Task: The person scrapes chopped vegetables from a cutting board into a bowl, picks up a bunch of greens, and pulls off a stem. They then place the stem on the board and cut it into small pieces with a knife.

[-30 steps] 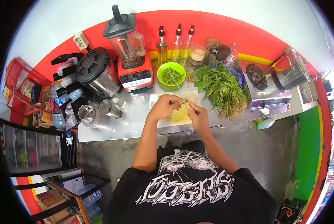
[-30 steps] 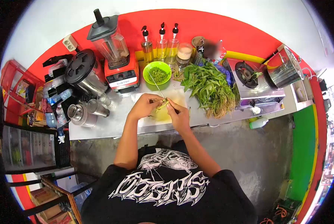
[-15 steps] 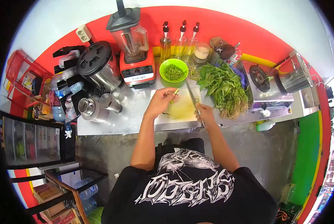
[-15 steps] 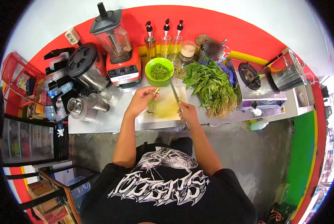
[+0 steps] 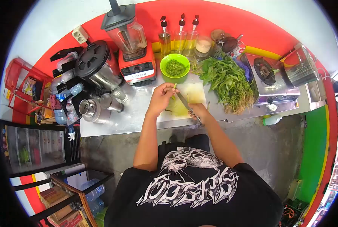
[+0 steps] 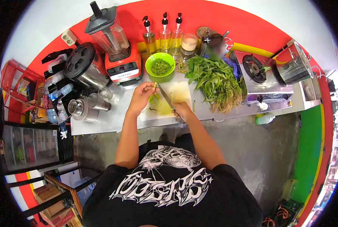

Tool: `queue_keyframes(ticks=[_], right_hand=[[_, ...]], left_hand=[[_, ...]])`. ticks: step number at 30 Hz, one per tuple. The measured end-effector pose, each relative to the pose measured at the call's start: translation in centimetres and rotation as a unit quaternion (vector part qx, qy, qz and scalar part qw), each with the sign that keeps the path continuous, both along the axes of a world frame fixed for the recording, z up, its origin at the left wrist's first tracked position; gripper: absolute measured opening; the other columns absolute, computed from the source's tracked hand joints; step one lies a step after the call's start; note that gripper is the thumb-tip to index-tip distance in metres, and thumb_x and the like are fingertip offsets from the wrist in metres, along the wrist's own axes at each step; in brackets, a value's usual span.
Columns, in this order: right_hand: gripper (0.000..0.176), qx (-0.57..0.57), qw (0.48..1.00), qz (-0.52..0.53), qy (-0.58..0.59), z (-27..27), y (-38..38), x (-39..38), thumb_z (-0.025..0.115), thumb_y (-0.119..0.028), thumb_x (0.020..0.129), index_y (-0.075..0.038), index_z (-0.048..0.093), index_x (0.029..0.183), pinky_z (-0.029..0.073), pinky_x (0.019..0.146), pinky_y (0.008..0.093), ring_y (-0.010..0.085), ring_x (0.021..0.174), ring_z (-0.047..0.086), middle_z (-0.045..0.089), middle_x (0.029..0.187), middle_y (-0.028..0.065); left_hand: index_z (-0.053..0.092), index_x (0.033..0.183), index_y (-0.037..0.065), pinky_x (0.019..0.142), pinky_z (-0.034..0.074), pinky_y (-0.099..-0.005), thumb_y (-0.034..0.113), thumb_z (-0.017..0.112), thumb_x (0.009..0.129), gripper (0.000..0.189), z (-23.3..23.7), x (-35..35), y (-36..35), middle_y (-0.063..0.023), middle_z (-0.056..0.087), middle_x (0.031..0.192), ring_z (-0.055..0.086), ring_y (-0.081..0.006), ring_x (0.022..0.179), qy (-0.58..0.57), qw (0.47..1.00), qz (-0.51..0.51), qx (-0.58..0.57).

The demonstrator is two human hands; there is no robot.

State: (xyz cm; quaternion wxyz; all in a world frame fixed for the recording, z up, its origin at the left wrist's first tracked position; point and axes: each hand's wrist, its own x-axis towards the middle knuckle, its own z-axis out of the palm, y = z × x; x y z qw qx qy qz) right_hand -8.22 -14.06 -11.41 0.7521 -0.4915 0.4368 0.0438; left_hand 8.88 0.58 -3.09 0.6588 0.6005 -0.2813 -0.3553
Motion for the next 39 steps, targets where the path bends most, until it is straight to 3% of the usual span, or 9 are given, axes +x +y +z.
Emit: queue_keyframes(ticks=[8,10,14,17,21,23,26,32,39], right_hand=[[0.034,-0.057,0.998,0.036,-0.007,2.0,0.3,-1.7,0.058,-0.037,0.101,-0.003,0.062,0.104,0.034,0.04,0.0282,0.0109,0.048,0.049,0.059,0.067,0.0063],[0.038,-0.163,0.986,0.017,0.006,4.6,0.4,-2.4,0.058,-0.037,0.101,-0.001,0.065,0.089,0.035,0.044,0.0298,0.0106,0.049,0.048,0.058,0.064,0.0045],[0.041,-0.32,0.946,0.007,-0.046,6.0,1.0,-3.3,0.061,-0.036,0.1,0.003,0.068,0.087,0.037,0.05,0.0308,0.0109,0.051,0.046,0.056,0.06,0.0042],[0.037,-0.425,0.899,0.026,-0.099,8.9,2.5,-3.7,0.067,-0.031,0.096,0.0,0.071,0.114,0.037,0.053,0.0315,0.0113,0.056,0.046,0.054,0.062,0.0062],[0.036,-0.434,0.891,0.079,-0.105,14.2,4.3,-4.6,0.07,-0.029,0.093,-0.004,0.07,0.119,0.041,0.055,0.033,0.0145,0.055,0.05,0.057,0.063,0.0091],[0.043,-0.493,0.85,0.162,-0.092,15.7,4.7,-5.1,0.074,-0.029,0.089,-0.011,0.068,0.127,0.046,0.06,0.036,0.022,0.057,0.056,0.063,0.068,0.013],[0.048,-0.566,0.797,0.17,-0.126,15.1,4.5,-5.3,0.075,-0.032,0.086,-0.017,0.067,0.131,0.048,0.064,0.0393,0.0291,0.062,0.059,0.066,0.075,0.0148],[0.05,-0.537,0.814,0.201,-0.096,15.9,4.9,-4.7,0.073,-0.035,0.088,-0.023,0.065,0.135,0.049,0.065,0.0412,0.0308,0.066,0.062,0.067,0.078,0.0142],[0.049,-0.571,0.788,0.191,-0.131,15.4,5.4,-4.3,0.073,-0.036,0.088,-0.022,0.065,0.135,0.051,0.067,0.0403,0.0305,0.069,0.064,0.068,0.082,0.0141]], left_hand=[[0.061,0.122,-0.003,0.08,0.052,-0.0271,0.006,0.061,0.098,0.026,0.5,0.0,0.6,-0.0081,0.072,0.098,0.066,-0.0128,0.089,-0.008,0.999,0.009,0.037],[0.06,0.126,-0.003,0.082,0.053,-0.0274,0.004,0.061,0.097,0.03,0.6,-0.2,0.3,-0.0081,0.07,0.1,0.067,-0.0144,0.093,0.041,0.999,0.02,0.02],[0.058,0.131,-0.002,0.085,0.054,-0.0277,0.001,0.059,0.097,0.034,0.5,-0.3,-0.2,-0.0096,0.07,0.105,0.069,-0.0158,0.097,0.046,0.999,-0.005,0.016],[0.05,0.139,0.0,0.085,0.056,-0.0292,-0.006,0.054,0.095,0.045,1.0,-0.7,-0.8,-0.0104,0.067,0.109,0.069,-0.0198,0.098,0.148,0.989,-0.014,-0.013],[0.049,0.141,0.003,0.084,0.057,-0.0293,-0.005,0.055,0.096,0.046,1.4,-0.9,-1.0,-0.0101,0.066,0.11,0.069,-0.0207,0.098,0.136,0.989,-0.044,-0.047],[0.053,0.138,0.007,0.082,0.057,-0.0282,-0.002,0.059,0.096,0.044,2.0,-1.0,-1.1,-0.0097,0.066,0.109,0.069,-0.0191,0.097,0.157,0.985,-0.042,-0.058],[0.059,0.133,0.01,0.079,0.057,-0.027,0.0,0.062,0.096,0.038,0.4,0.0,-1.5,-0.008,0.065,0.109,0.069,-0.0177,0.097,0.137,0.987,-0.061,-0.05],[0.063,0.128,0.007,0.075,0.056,-0.023,0.003,0.063,0.097,0.031,2.2,-0.1,-0.6,-0.005,0.065,0.109,0.07,-0.0161,0.097,0.134,0.988,-0.058,-0.041],[0.062,0.128,0.006,0.075,0.057,-0.0221,0.005,0.065,0.096,0.032,2.8,0.1,0.2,-0.0054,0.065,0.111,0.07,-0.0158,0.096,0.132,0.989,-0.049,-0.043]])
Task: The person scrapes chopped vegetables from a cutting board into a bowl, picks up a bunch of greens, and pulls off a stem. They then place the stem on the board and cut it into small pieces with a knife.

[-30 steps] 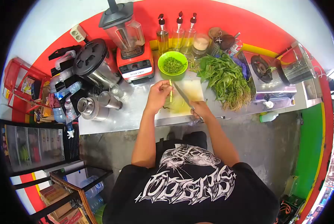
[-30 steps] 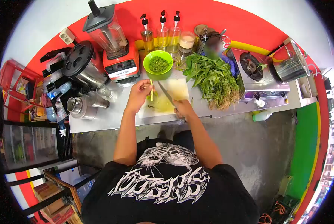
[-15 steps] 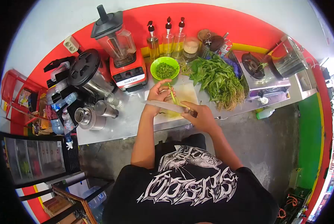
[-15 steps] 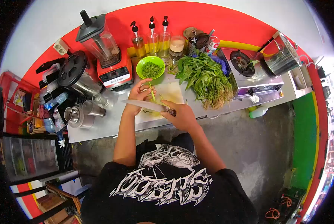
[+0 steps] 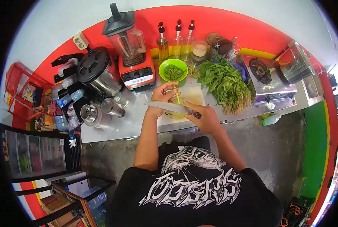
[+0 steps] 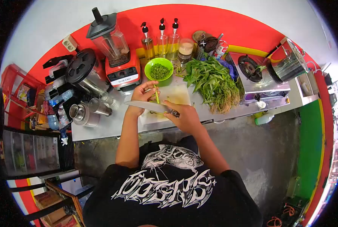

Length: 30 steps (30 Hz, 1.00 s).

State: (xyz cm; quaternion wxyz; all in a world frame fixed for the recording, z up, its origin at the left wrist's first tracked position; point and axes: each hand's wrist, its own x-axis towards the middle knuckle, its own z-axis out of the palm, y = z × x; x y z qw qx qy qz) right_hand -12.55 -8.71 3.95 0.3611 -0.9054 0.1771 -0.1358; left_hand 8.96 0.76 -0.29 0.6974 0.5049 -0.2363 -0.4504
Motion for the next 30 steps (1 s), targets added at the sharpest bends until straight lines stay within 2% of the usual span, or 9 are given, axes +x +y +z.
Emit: queue_keyframes(ticks=[2,3,5,9,11,14,21,28,30], right_hand=[[0.05,-0.004,0.999,0.006,-0.054,-0.2,0.1,0.1,0.076,-0.027,0.085,-0.012,0.066,0.133,0.047,0.063,0.0368,0.0252,0.059,0.057,0.066,0.074,0.016],[0.05,-0.004,0.999,0.006,-0.054,-0.3,0.1,0.1,0.076,-0.027,0.085,-0.012,0.066,0.133,0.047,0.063,0.0368,0.0252,0.059,0.057,0.066,0.074,0.016],[0.047,-0.014,0.999,0.006,-0.047,-0.5,0.1,0.1,0.073,-0.035,0.089,-0.02,0.066,0.133,0.052,0.071,0.0403,0.0323,0.075,0.067,0.072,0.093,0.0154],[0.047,-0.006,0.999,0.011,-0.05,-0.3,0.4,0.0,0.074,-0.034,0.088,-0.02,0.067,0.132,0.053,0.073,0.0398,0.0334,0.08,0.068,0.073,0.098,0.0162],[0.047,0.017,1.0,-0.002,-0.014,0.0,0.5,-0.2,0.074,-0.033,0.088,-0.019,0.067,0.132,0.053,0.075,0.0401,0.0337,0.083,0.069,0.073,0.1,0.016],[0.047,0.01,0.999,-0.003,-0.037,-0.3,0.6,-0.2,0.074,-0.033,0.088,-0.019,0.067,0.132,0.053,0.076,0.0405,0.034,0.083,0.069,0.073,0.102,0.016],[0.046,0.011,1.0,-0.014,-0.007,-0.3,0.7,-0.4,0.073,-0.033,0.088,-0.019,0.067,0.132,0.053,0.076,0.0409,0.0339,0.081,0.067,0.073,0.101,0.0148],[0.045,0.003,0.998,-0.038,-0.049,-0.4,1.0,-0.1,0.074,-0.031,0.088,-0.018,0.068,0.13,0.053,0.069,0.0386,0.0309,0.075,0.067,0.073,0.096,0.0156],[0.045,0.004,0.997,-0.046,-0.064,-0.7,0.8,0.3,0.074,-0.03,0.088,-0.017,0.068,0.13,0.052,0.067,0.0377,0.0298,0.073,0.067,0.072,0.094,0.0156]], left_hand=[[0.062,0.128,0.006,0.075,0.057,-0.0222,0.005,0.066,0.096,0.032,0.3,0.0,0.2,-0.0055,0.066,0.112,0.07,-0.0157,0.096,-0.006,1.0,0.0,0.001],[0.062,0.128,0.007,0.075,0.057,-0.0222,0.005,0.066,0.096,0.032,0.5,-0.1,0.2,-0.0055,0.066,0.112,0.07,-0.0157,0.096,-0.011,1.0,0.0,0.003],[0.063,0.128,0.006,0.074,0.055,-0.0218,0.007,0.067,0.096,0.032,0.4,-0.3,0.2,-0.0052,0.067,0.11,0.07,-0.0144,0.095,-0.004,1.0,0.004,-0.002],[0.063,0.127,0.006,0.072,0.054,-0.0209,0.007,0.068,0.095,0.033,0.4,-0.5,0.0,-0.0057,0.067,0.109,0.07,-0.0136,0.092,0.022,0.999,0.022,-0.015],[0.063,0.128,0.006,0.073,0.055,-0.0211,0.007,0.068,0.094,0.034,0.7,-0.5,0.2,-0.0061,0.067,0.109,0.07,-0.0138,0.092,0.015,1.0,0.019,-0.012],[0.063,0.128,0.006,0.074,0.056,-0.0218,0.006,0.068,0.095,0.034,0.5,-0.5,0.2,-0.0062,0.067,0.111,0.07,-0.0148,0.094,0.006,1.0,0.01,-0.007],[0.063,0.128,0.006,0.074,0.057,-0.0222,0.006,0.068,0.095,0.033,0.2,-0.7,0.1,-0.0054,0.067,0.11,0.07,-0.0152,0.095,0.012,1.0,0.009,-0.012],[0.063,0.13,0.006,0.075,0.056,-0.024,0.003,0.067,0.095,0.035,0.8,-0.8,0.2,-0.005,0.066,0.108,0.069,-0.0142,0.092,0.029,0.999,-0.007,-0.036],[0.062,0.131,0.003,0.076,0.055,-0.0261,0.003,0.065,0.095,0.036,1.2,-1.2,0.2,-0.0067,0.066,0.107,0.068,-0.0145,0.091,-0.022,0.999,-0.022,-0.029]])
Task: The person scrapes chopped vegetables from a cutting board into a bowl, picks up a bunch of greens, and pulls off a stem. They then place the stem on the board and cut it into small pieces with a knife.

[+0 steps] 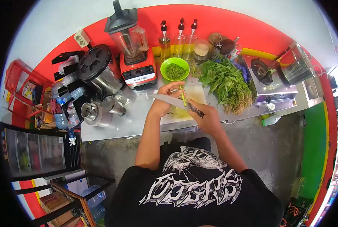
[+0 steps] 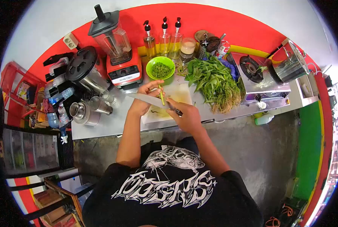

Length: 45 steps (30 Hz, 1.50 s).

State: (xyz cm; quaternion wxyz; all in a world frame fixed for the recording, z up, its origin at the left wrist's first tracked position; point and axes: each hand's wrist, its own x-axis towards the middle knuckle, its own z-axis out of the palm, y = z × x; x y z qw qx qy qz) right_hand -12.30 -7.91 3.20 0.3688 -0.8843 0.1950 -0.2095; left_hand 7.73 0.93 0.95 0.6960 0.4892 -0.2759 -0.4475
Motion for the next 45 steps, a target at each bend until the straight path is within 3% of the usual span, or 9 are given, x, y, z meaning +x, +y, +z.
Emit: queue_keyframes(ticks=[7,9,15,19,26,27,29,38,45], right_hand=[[0.046,0.005,0.999,0.02,-0.029,0.6,-0.8,1.0,0.076,-0.026,0.087,-0.016,0.068,0.131,0.05,0.063,0.0362,0.027,0.065,0.062,0.07,0.085,0.0145],[0.046,0.009,0.998,0.028,-0.048,0.6,-0.7,1.2,0.076,-0.026,0.087,-0.016,0.067,0.131,0.049,0.063,0.0361,0.0268,0.065,0.061,0.069,0.084,0.0145],[0.045,0.01,0.998,0.04,-0.053,0.6,-0.9,1.3,0.075,-0.025,0.088,-0.016,0.067,0.132,0.049,0.063,0.0354,0.027,0.065,0.061,0.068,0.083,0.0151],[0.044,0.019,0.998,0.044,-0.038,0.7,-1.1,1.4,0.074,-0.022,0.089,-0.015,0.067,0.132,0.05,0.064,0.0348,0.0266,0.066,0.062,0.07,0.086,0.0152],[0.043,0.05,0.995,0.043,-0.069,1.0,-0.9,2.1,0.074,-0.017,0.088,-0.014,0.067,0.131,0.052,0.066,0.0328,0.0239,0.069,0.065,0.072,0.091,0.0141],[0.043,0.05,0.995,0.042,-0.071,1.0,-0.9,2.1,0.074,-0.017,0.088,-0.014,0.067,0.131,0.052,0.066,0.0328,0.0239,0.069,0.065,0.072,0.091,0.0141],[0.044,0.051,0.995,0.049,-0.076,1.1,-1.0,2.1,0.074,-0.018,0.088,-0.014,0.067,0.132,0.051,0.066,0.0324,0.0231,0.068,0.065,0.072,0.091,0.0143],[0.044,0.041,0.994,0.064,-0.076,0.6,-0.7,1.7,0.074,-0.018,0.089,-0.013,0.067,0.132,0.049,0.062,0.0351,0.0241,0.065,0.062,0.068,0.082,0.0144],[0.043,0.042,0.995,0.039,-0.076,1.0,-0.2,1.6,0.075,-0.017,0.088,-0.012,0.067,0.131,0.05,0.064,0.034,0.0251,0.066,0.063,0.071,0.089,0.0155]], left_hand=[[0.064,0.127,0.004,0.078,0.054,-0.0254,0.011,0.063,0.099,0.029,-0.5,0.3,-0.3,-0.0051,0.068,0.096,0.067,-0.0136,0.086,0.076,0.995,0.008,-0.066],[0.066,0.118,0.003,0.076,0.053,-0.0248,0.015,0.062,0.1,0.022,-0.2,0.3,-0.2,-0.0038,0.069,0.091,0.066,-0.0129,0.084,0.139,0.989,0.036,-0.039],[0.067,0.105,0.002,0.074,0.053,-0.0244,0.016,0.062,0.1,0.016,-1.2,1.1,-0.1,-0.0035,0.068,0.091,0.065,-0.0114,0.082,0.113,0.993,0.03,-0.028],[0.069,0.104,0.005,0.072,0.051,-0.0229,0.018,0.067,0.098,0.015,-1.1,1.1,0.1,-0.0011,0.069,0.09,0.064,-0.0085,0.08,0.073,0.996,-0.01,-0.048],[0.07,0.105,0.007,0.055,0.035,-0.0162,0.023,0.06,0.102,0.019,-0.3,0.6,0.4,0.006,0.063,0.085,0.054,-0.0007,0.07,0.105,0.994,0.03,0.02],[0.07,0.105,0.007,0.055,0.035,-0.0162,0.023,0.06,0.102,0.019,-0.2,0.7,0.5,0.006,0.063,0.085,0.054,-0.0007,0.07,0.103,0.994,0.029,0.02],[0.067,0.106,0.003,0.072,0.053,-0.0217,0.018,0.062,0.1,0.016,-0.1,0.7,0.5,-0.0021,0.067,0.092,0.063,-0.009,0.081,0.105,0.994,0.041,-0.016],[0.069,0.102,0.001,0.072,0.051,-0.0229,0.014,0.067,0.097,0.014,-0.4,0.4,0.4,-0.0029,0.068,0.09,0.062,-0.0093,0.08,0.06,0.997,0.039,-0.038],[0.07,0.103,0.0,0.073,0.051,-0.0226,0.011,0.067,0.096,0.013,-0.2,-0.2,0.2,-0.0029,0.068,0.091,0.062,-0.0094,0.08,0.036,0.998,0.051,-0.025]])
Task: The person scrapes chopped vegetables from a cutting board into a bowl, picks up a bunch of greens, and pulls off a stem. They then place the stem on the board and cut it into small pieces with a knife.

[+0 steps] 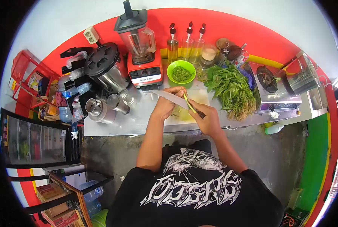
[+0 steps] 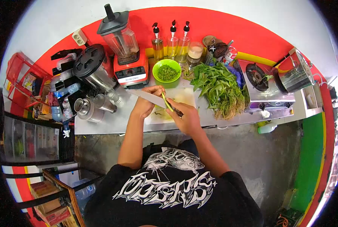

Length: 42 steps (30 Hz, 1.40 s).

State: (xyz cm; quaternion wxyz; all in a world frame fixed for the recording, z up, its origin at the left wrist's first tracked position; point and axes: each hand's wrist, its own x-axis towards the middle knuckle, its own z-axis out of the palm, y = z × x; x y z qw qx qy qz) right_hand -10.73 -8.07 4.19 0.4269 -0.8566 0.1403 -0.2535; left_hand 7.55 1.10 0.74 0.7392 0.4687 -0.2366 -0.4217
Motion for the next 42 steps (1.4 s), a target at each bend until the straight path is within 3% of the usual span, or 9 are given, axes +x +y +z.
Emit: queue_keyframes(ticks=[5,20,27,31,36,38,42], right_hand=[[0.043,-0.002,0.999,-0.015,0.033,0.4,0.2,-0.2,0.075,-0.018,0.089,-0.011,0.067,0.13,0.051,0.066,0.0335,0.025,0.067,0.063,0.072,0.091,0.0155],[0.043,-0.015,1.0,0.011,0.007,-0.1,0.0,-0.3,0.072,-0.015,0.089,-0.012,0.066,0.131,0.051,0.066,0.0367,0.0291,0.069,0.063,0.07,0.089,0.0163],[0.042,-0.012,1.0,0.006,0.023,0.5,-0.3,-1.1,0.07,-0.016,0.09,-0.015,0.066,0.132,0.05,0.066,0.036,0.0277,0.069,0.063,0.069,0.087,0.0156],[0.041,0.0,1.0,-0.002,0.03,0.2,-0.3,-1.5,0.07,-0.017,0.091,-0.015,0.067,0.132,0.05,0.066,0.0348,0.0261,0.069,0.063,0.068,0.085,0.0146],[0.042,-0.004,1.0,-0.011,0.017,-0.2,0.2,-1.1,0.07,-0.012,0.089,-0.014,0.067,0.131,0.05,0.066,0.0347,0.0266,0.069,0.063,0.068,0.085,0.015],[0.044,0.002,0.999,-0.015,-0.044,-1.0,0.1,-0.6,0.07,-0.008,0.088,-0.013,0.066,0.132,0.05,0.066,0.0352,0.0274,0.069,0.064,0.068,0.086,0.0156],[0.046,-0.019,1.0,-0.003,-0.019,-1.0,-0.4,-0.2,0.069,-0.007,0.087,-0.013,0.066,0.132,0.051,0.066,0.0355,0.0282,0.07,0.064,0.069,0.087,0.016]], left_hand=[[0.071,0.101,0.0,0.072,0.051,-0.0222,0.012,0.067,0.097,0.013,0.5,-0.1,0.3,-0.002,0.067,0.09,0.062,-0.0089,0.081,0.047,0.999,-0.019,0.018],[0.07,0.1,0.001,0.069,0.048,-0.0201,0.013,0.065,0.098,0.013,0.3,-0.5,0.1,0.0006,0.064,0.088,0.058,-0.0065,0.079,0.011,1.0,-0.02,0.007],[0.067,0.097,0.004,0.069,0.048,-0.0193,0.018,0.065,0.099,0.014,-0.3,0.0,0.1,0.0022,0.064,0.088,0.059,-0.0061,0.078,0.059,0.998,-0.023,-0.019],[0.067,0.097,0.005,0.068,0.048,-0.0194,0.018,0.065,0.099,0.014,-0.2,-0.2,0.3,0.0021,0.064,0.088,0.058,-0.0058,0.079,0.025,1.0,-0.014,-0.006],[0.067,0.099,0.004,0.071,0.049,-0.0213,0.016,0.066,0.098,0.013,0.0,-0.8,0.3,0.0003,0.065,0.09,0.06,-0.0075,0.081,0.023,1.0,-0.016,-0.002],[0.066,0.101,0.003,0.072,0.05,-0.0212,0.016,0.066,0.098,0.013,0.2,-1.7,0.3,-0.0002,0.065,0.092,0.061,-0.0082,0.082,0.028,0.999,-0.005,-0.016],[0.065,0.105,0.002,0.076,0.053,-0.0221,0.013,0.066,0.097,0.014,-0.4,-1.4,0.7,-0.0017,0.066,0.097,0.064,-0.0103,0.087,0.049,0.998,-0.002,-0.047]])
